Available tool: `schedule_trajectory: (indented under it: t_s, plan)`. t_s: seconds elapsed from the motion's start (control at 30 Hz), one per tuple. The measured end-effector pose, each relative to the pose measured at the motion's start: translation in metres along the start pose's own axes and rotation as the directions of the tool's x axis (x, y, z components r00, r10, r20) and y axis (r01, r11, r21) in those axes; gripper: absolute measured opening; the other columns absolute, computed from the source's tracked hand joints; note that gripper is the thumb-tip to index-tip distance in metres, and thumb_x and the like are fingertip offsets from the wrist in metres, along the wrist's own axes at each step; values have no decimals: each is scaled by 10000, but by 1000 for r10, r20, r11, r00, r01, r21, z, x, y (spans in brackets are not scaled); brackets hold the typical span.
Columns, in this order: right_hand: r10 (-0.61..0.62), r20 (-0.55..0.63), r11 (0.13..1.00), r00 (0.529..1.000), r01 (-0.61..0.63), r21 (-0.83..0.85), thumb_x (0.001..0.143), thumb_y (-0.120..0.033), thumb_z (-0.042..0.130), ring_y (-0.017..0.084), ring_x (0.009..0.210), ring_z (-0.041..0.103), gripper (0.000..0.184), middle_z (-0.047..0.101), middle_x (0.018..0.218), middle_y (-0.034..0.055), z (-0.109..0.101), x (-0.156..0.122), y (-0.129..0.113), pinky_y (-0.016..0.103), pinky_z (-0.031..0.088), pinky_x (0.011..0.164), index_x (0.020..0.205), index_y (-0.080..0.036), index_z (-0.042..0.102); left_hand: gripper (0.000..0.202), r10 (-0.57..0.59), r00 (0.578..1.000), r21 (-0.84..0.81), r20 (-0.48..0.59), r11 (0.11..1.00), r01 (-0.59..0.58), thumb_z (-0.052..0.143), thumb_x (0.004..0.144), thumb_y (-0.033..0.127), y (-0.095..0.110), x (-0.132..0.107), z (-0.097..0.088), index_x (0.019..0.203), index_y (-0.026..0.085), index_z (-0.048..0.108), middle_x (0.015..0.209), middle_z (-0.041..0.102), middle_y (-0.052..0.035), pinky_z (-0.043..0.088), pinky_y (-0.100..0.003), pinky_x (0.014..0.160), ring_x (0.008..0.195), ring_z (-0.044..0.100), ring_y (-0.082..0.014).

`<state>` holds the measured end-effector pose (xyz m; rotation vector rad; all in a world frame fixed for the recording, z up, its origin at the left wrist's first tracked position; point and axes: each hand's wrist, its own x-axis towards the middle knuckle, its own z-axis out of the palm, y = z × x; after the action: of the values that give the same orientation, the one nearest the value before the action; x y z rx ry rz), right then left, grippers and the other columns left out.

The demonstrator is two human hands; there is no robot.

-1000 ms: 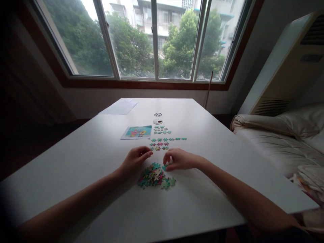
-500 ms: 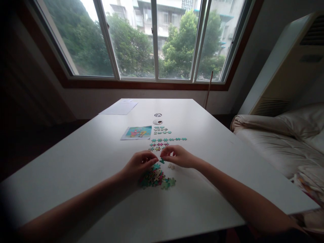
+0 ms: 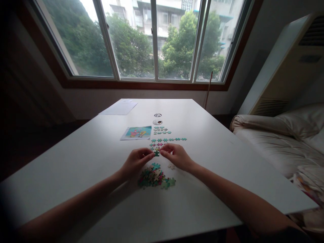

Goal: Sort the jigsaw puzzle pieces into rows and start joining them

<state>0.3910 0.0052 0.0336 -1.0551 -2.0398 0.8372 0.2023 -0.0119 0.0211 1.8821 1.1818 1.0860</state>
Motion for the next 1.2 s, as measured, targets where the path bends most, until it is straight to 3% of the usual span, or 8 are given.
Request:
schedule_trajectory:
  t_s: [0.13, 0.4, 0.7, 1.2]
  plan:
    - [8, 19, 999, 1000, -7, -34, 769, -390, 532, 102, 590, 496, 271, 642, 706, 26, 4, -3, 2, 221, 366, 536, 789, -148, 651, 246, -33, 999, -58, -39, 998, 31, 559, 744, 343, 2, 2, -2, 678, 117, 631, 614, 600, -21, 387, -217, 531, 570, 503, -118]
    - [-9, -11, 1000, 1000, 9, -8, 756, -367, 553, 92, 572, 491, 234, 629, 666, 11, 9, -4, 2, 209, 353, 525, 748, -150, 641, 270, -34, 999, -68, -6, 997, 34, 554, 749, 370, 1, 1, 0, 702, 117, 636, 643, 611, -34, 401, -227, 549, 596, 514, -129]
    - [5, -155, 1000, 988, -7, -15, 765, -381, 530, 106, 594, 480, 250, 596, 667, 23, -7, 3, 12, 224, 359, 528, 742, -144, 604, 243, -63, 996, -69, -56, 996, 59, 552, 746, 349, -10, 4, -2, 702, 123, 630, 648, 599, -24, 398, -234, 567, 613, 513, -133]
    - [7, -159, 998, 987, -16, -56, 760, -416, 528, 107, 584, 488, 283, 610, 670, 25, -13, 8, 18, 227, 365, 528, 744, -147, 615, 240, -69, 997, -93, -42, 994, 65, 548, 744, 348, -16, 2, 0, 696, 123, 616, 623, 569, -14, 390, -229, 553, 599, 497, -130]
